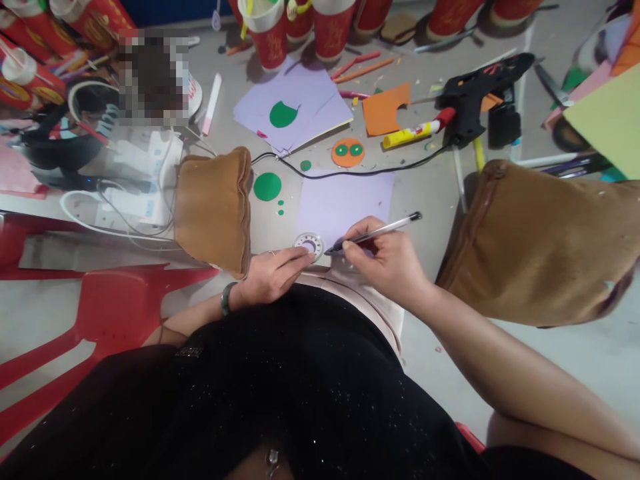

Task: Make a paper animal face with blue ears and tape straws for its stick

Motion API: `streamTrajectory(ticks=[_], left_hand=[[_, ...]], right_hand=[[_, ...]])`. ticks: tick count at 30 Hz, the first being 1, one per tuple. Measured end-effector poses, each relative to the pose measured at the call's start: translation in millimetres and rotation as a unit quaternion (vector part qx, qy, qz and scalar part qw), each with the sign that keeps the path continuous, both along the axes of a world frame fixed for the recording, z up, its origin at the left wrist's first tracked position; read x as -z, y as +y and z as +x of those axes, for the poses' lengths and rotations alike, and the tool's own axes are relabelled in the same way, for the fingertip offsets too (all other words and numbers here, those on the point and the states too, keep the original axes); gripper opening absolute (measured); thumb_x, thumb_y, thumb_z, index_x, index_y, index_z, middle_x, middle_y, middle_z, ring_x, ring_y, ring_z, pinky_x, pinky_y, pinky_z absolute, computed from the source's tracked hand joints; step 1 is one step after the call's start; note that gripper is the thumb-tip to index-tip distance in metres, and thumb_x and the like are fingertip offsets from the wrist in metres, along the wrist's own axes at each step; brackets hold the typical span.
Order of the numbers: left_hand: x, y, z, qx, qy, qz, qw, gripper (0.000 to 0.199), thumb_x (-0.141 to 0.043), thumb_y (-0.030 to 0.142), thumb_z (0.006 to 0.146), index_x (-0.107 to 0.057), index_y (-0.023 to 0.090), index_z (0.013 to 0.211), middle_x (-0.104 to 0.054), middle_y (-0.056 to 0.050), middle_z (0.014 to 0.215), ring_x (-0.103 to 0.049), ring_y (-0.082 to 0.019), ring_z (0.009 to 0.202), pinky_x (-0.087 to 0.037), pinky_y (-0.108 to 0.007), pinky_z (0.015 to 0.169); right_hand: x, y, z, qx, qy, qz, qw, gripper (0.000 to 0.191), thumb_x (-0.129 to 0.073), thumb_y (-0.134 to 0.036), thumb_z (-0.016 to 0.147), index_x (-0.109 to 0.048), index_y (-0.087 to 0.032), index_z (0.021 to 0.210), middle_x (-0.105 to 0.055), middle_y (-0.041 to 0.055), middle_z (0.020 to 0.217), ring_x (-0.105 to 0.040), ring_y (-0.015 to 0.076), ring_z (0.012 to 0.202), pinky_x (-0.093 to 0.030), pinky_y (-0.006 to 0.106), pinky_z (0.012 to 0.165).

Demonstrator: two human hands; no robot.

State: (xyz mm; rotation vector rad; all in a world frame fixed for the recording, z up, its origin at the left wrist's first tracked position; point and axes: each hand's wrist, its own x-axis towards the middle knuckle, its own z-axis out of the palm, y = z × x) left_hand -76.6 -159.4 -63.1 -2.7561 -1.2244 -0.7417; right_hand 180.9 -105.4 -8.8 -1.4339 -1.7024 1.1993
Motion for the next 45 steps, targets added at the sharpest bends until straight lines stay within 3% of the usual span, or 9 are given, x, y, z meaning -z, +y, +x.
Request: streamTrajectory(ticks=[5,10,19,25,32,38,45], left_hand=[[6.6,-1.1,-3.6,0.016,-0.067,-0.005,0.998,0.026,-0.063,0.019,0.107,-0.076,0.020,0.130,-0.083,-0.008,0.116,-0.079,-0.012,0.086,-0.062,-0.023,0.071],[0.2,-4.8,-7.9,0.067,-0.164,0.088,0.980,0.010,-0.067,0.023,0.105,-0.072,0.020,0.114,-0.081,-0.001,0.101,-0.077,-0.008,0.082,-0.058,-0.019,0.064],[-8.7,-10.5,-13.8,0.125,-0.101,0.058,0.985,0.015,-0.068,0.023,0.104,-0.073,0.023,0.118,-0.081,0.001,0.107,-0.073,-0.006,0.082,-0.053,-0.020,0.063],[-2.4,-15.3,-16.3,0.115,-0.061,0.036,0.991,0.019,-0.068,0.026,0.105,-0.074,0.027,0.123,-0.082,0.002,0.110,-0.074,-0.006,0.083,-0.053,-0.020,0.064],[-4.9,-16.7,-12.3,0.101,-0.073,0.047,0.991,0.017,-0.068,0.025,0.105,-0.073,0.025,0.121,-0.082,0.002,0.109,-0.075,-0.006,0.085,-0.053,-0.020,0.066],[-12.6,-12.8,-6.0,0.084,-0.088,0.052,0.991,0.013,-0.068,0.021,0.104,-0.074,0.021,0.116,-0.081,0.000,0.106,-0.073,-0.007,0.086,-0.052,-0.021,0.065],[-11.2,-8.1,-3.5,0.066,-0.063,0.074,0.993,0.015,-0.066,0.020,0.104,-0.075,0.020,0.116,-0.079,-0.001,0.109,-0.069,-0.008,0.082,-0.052,-0.021,0.066]], right_hand=[[5.4,0.3,2.6,0.094,0.047,-0.034,0.994,0.014,-0.073,-0.035,0.087,-0.062,-0.027,0.082,-0.065,-0.0013,0.061,-0.066,0.0188,0.060,-0.053,0.033,0.059],[15.0,-3.8,0.7,0.148,0.083,-0.047,0.984,0.013,-0.070,-0.033,0.090,-0.060,-0.027,0.084,-0.068,-0.0006,0.066,-0.068,0.0190,0.064,-0.054,0.034,0.062],[18.8,-6.5,-0.6,0.164,0.087,-0.040,0.982,0.012,-0.069,-0.034,0.094,-0.060,-0.027,0.089,-0.073,0.0054,0.073,-0.069,0.0215,0.065,-0.054,0.038,0.059],[20.0,-8.0,-3.6,0.168,0.066,0.004,0.983,0.012,-0.069,-0.035,0.091,-0.062,-0.026,0.087,-0.067,-0.0009,0.064,-0.072,0.0212,0.066,-0.058,0.037,0.062],[16.4,-10.5,-5.8,0.165,0.049,0.012,0.985,0.012,-0.069,-0.031,0.092,-0.064,-0.027,0.082,-0.068,0.0012,0.067,-0.073,0.0227,0.068,-0.058,0.037,0.061],[17.2,-11.3,-5.8,0.163,0.040,0.025,0.986,0.014,-0.072,-0.035,0.093,-0.065,-0.026,0.084,-0.066,-0.0004,0.068,-0.069,0.0204,0.064,-0.056,0.036,0.059],[16.2,-11.6,-4.6,0.154,0.030,0.024,0.987,0.015,-0.072,-0.039,0.092,-0.065,-0.029,0.084,-0.069,0.0018,0.069,-0.068,0.0222,0.062,-0.058,0.038,0.058]])
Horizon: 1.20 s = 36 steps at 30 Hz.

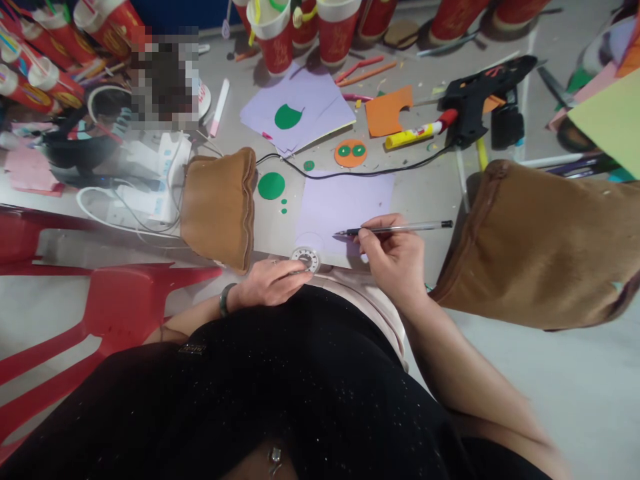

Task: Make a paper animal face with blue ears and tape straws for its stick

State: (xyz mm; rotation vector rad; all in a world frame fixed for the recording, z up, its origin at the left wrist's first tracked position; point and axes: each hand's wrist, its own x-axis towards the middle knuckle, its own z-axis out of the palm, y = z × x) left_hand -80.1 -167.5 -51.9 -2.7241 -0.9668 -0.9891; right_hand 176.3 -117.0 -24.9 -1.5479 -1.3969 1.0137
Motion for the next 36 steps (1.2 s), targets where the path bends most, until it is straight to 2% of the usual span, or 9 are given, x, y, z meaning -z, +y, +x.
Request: streamTrajectory(ticks=[8,13,18,24,36], left_hand=[[3.6,3.5,4.9,-0.022,0.018,-0.007,1.000,0.021,-0.061,0.019,0.106,-0.075,0.021,0.120,-0.080,-0.002,0.110,-0.066,-0.008,0.071,-0.050,-0.023,0.057],[3.6,3.3,4.8,-0.020,0.038,-0.010,0.999,0.023,-0.060,0.018,0.106,-0.076,0.022,0.123,-0.080,-0.003,0.111,-0.066,-0.008,0.071,-0.048,-0.024,0.056],[2.8,3.5,6.4,-0.019,0.013,-0.015,1.000,0.021,-0.061,0.017,0.105,-0.075,0.021,0.121,-0.080,-0.002,0.109,-0.067,-0.008,0.070,-0.049,-0.024,0.056],[0.9,5.9,8.1,-0.014,0.003,-0.011,1.000,0.019,-0.059,0.017,0.106,-0.072,0.020,0.119,-0.080,-0.001,0.107,-0.067,-0.007,0.068,-0.050,-0.022,0.056],[-1.4,9.0,11.1,-0.031,0.001,-0.008,0.999,0.018,-0.058,0.015,0.107,-0.073,0.019,0.116,-0.081,-0.002,0.107,-0.069,-0.008,0.069,-0.052,-0.024,0.058]], right_hand=[[1.3,-0.8,0.4,0.003,0.002,-0.011,1.000,0.010,-0.072,-0.036,0.093,-0.066,-0.030,0.088,-0.068,0.0012,0.067,-0.067,0.0232,0.062,-0.058,0.040,0.059],[1.4,-1.7,1.5,0.005,-0.001,-0.009,1.000,0.009,-0.073,-0.036,0.094,-0.069,-0.029,0.089,-0.071,0.0024,0.072,-0.070,0.0245,0.065,-0.060,0.041,0.061],[3.7,-1.5,3.0,0.001,-0.011,0.003,1.000,0.011,-0.074,-0.034,0.094,-0.069,-0.027,0.087,-0.070,0.0015,0.071,-0.068,0.0213,0.062,-0.057,0.037,0.058],[10.3,1.3,3.0,0.003,0.001,0.028,1.000,0.018,-0.077,-0.039,0.092,-0.068,-0.025,0.088,-0.067,-0.0014,0.064,-0.065,0.0180,0.057,-0.053,0.031,0.054],[13.2,1.8,3.7,0.004,0.009,0.041,0.999,0.013,-0.078,-0.033,0.090,-0.069,-0.024,0.087,-0.068,-0.0020,0.063,-0.065,0.0165,0.053,-0.053,0.028,0.049]])
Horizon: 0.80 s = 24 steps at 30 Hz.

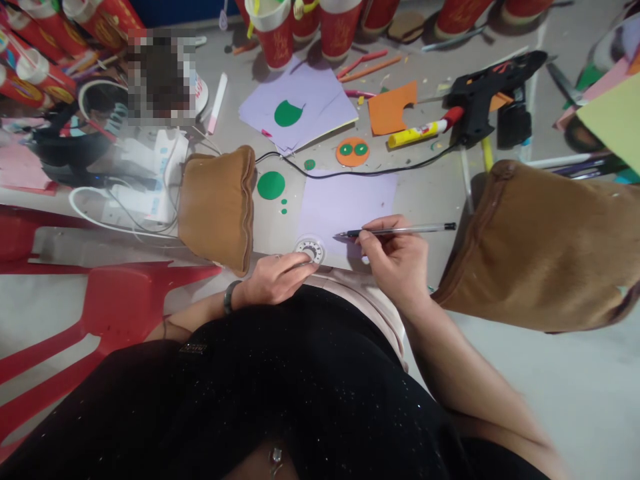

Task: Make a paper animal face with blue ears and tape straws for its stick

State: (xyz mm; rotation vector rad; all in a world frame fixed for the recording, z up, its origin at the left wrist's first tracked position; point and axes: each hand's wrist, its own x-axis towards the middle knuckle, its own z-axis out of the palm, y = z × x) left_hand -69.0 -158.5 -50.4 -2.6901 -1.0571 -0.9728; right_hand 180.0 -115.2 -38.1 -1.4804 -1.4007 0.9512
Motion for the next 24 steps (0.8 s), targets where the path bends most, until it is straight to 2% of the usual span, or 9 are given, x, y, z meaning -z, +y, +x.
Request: streamTrajectory(ticks=[13,24], left_hand=[[1.6,-1.4,-0.2,-0.005,0.014,-0.015,1.000,0.022,-0.056,0.015,0.108,-0.074,0.019,0.118,-0.080,-0.003,0.110,-0.070,-0.008,0.070,-0.053,-0.023,0.060],[4.8,-3.5,-3.5,0.007,0.024,-0.038,0.999,0.026,-0.053,0.016,0.109,-0.076,0.021,0.122,-0.078,-0.004,0.112,-0.068,-0.007,0.072,-0.052,-0.021,0.061]], right_hand=[[0.8,-0.7,-0.4,0.002,0.006,0.001,1.000,0.011,-0.077,-0.032,0.089,-0.069,-0.023,0.089,-0.068,-0.0028,0.064,-0.065,0.0155,0.053,-0.053,0.028,0.051],[-3.8,-0.2,-2.9,0.006,0.000,0.002,1.000,0.011,-0.076,-0.031,0.089,-0.068,-0.025,0.083,-0.066,-0.0021,0.065,-0.065,0.0162,0.053,-0.054,0.029,0.051]])
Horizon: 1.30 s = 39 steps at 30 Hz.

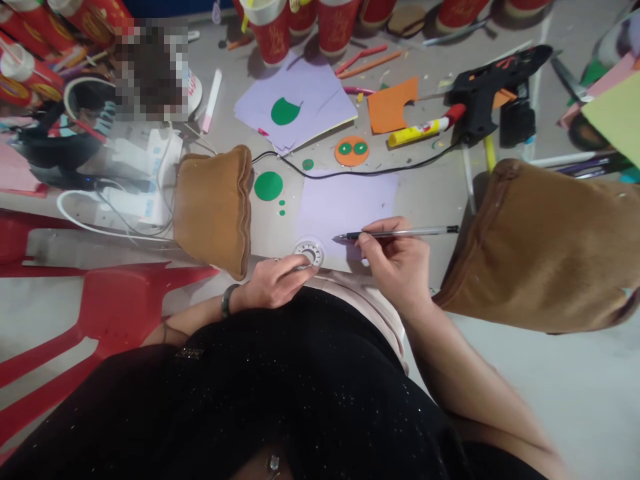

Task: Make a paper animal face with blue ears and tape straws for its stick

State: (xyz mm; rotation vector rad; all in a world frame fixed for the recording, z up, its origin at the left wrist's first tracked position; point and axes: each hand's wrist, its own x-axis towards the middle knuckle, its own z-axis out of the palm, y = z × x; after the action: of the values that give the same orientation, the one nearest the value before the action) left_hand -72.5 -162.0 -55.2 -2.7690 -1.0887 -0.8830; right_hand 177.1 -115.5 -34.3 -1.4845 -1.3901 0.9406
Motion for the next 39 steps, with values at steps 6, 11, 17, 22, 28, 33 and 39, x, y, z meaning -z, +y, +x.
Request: streamTrajectory(ticks=[6,11,17,22,28,33,39], left_hand=[[3.0,-2.6,-1.9,-0.001,0.010,-0.010,1.000,0.027,-0.055,0.016,0.109,-0.074,0.022,0.127,-0.077,-0.005,0.116,-0.071,-0.008,0.078,-0.054,-0.020,0.063],[3.4,-4.1,-2.6,-0.005,0.003,-0.018,1.000,0.027,-0.058,0.016,0.107,-0.073,0.022,0.129,-0.076,-0.006,0.119,-0.074,-0.009,0.083,-0.059,-0.019,0.068],[5.0,-3.4,-5.1,0.013,0.002,-0.026,1.000,0.031,-0.059,0.015,0.106,-0.069,0.021,0.135,-0.075,-0.008,0.121,-0.077,-0.012,0.096,-0.064,-0.021,0.072],[-4.8,0.9,-1.9,0.015,-0.027,-0.004,1.000,0.023,-0.062,0.013,0.105,-0.070,0.016,0.126,-0.076,-0.008,0.113,-0.077,-0.012,0.092,-0.063,-0.020,0.068],[-7.8,2.8,1.3,0.011,-0.043,-0.007,0.999,0.018,-0.062,0.013,0.105,-0.070,0.014,0.122,-0.076,-0.007,0.110,-0.077,-0.012,0.089,-0.062,-0.019,0.065],[-4.2,1.3,0.6,0.011,-0.031,-0.013,0.999,0.019,-0.060,0.015,0.107,-0.069,0.016,0.123,-0.077,-0.007,0.111,-0.076,-0.010,0.083,-0.063,-0.020,0.062],[4.8,-1.2,-3.6,0.032,-0.016,-0.039,0.999,0.027,-0.058,0.014,0.106,-0.068,0.015,0.132,-0.074,-0.010,0.119,-0.077,-0.013,0.088,-0.067,-0.024,0.070]], right_hand=[[-2.0,-1.5,-0.2,0.000,-0.002,-0.009,1.000,0.012,-0.077,-0.032,0.089,-0.067,-0.025,0.086,-0.068,-0.0010,0.065,-0.066,0.0173,0.056,-0.056,0.030,0.053],[-5.4,-1.1,-1.4,-0.001,0.010,-0.019,1.000,0.015,-0.077,-0.035,0.088,-0.067,-0.024,0.085,-0.069,-0.0006,0.066,-0.066,0.0172,0.056,-0.057,0.030,0.053],[-5.4,-1.2,-1.6,0.003,0.017,-0.026,1.000,0.021,-0.080,-0.040,0.087,-0.066,-0.024,0.085,-0.069,-0.0007,0.068,-0.067,0.0164,0.057,-0.056,0.029,0.052],[-4.3,-1.6,-0.7,0.003,0.020,-0.016,1.000,0.019,-0.079,-0.037,0.088,-0.067,-0.023,0.087,-0.069,-0.0014,0.068,-0.066,0.0155,0.056,-0.056,0.029,0.052],[-4.8,-1.9,-0.1,-0.002,0.015,-0.016,1.000,0.016,-0.078,-0.035,0.089,-0.068,-0.023,0.086,-0.069,-0.0012,0.069,-0.065,0.0143,0.056,-0.055,0.028,0.052],[-5.3,-1.7,0.2,0.005,0.011,-0.014,1.000,0.014,-0.078,-0.032,0.088,-0.068,-0.024,0.083,-0.067,-0.0014,0.068,-0.066,0.0153,0.056,-0.056,0.029,0.052],[-5.5,-2.5,0.1,0.015,-0.010,-0.027,0.999,0.010,-0.076,-0.029,0.086,-0.069,-0.022,0.085,-0.065,-0.0007,0.063,-0.067,0.0164,0.056,-0.054,0.029,0.052]])
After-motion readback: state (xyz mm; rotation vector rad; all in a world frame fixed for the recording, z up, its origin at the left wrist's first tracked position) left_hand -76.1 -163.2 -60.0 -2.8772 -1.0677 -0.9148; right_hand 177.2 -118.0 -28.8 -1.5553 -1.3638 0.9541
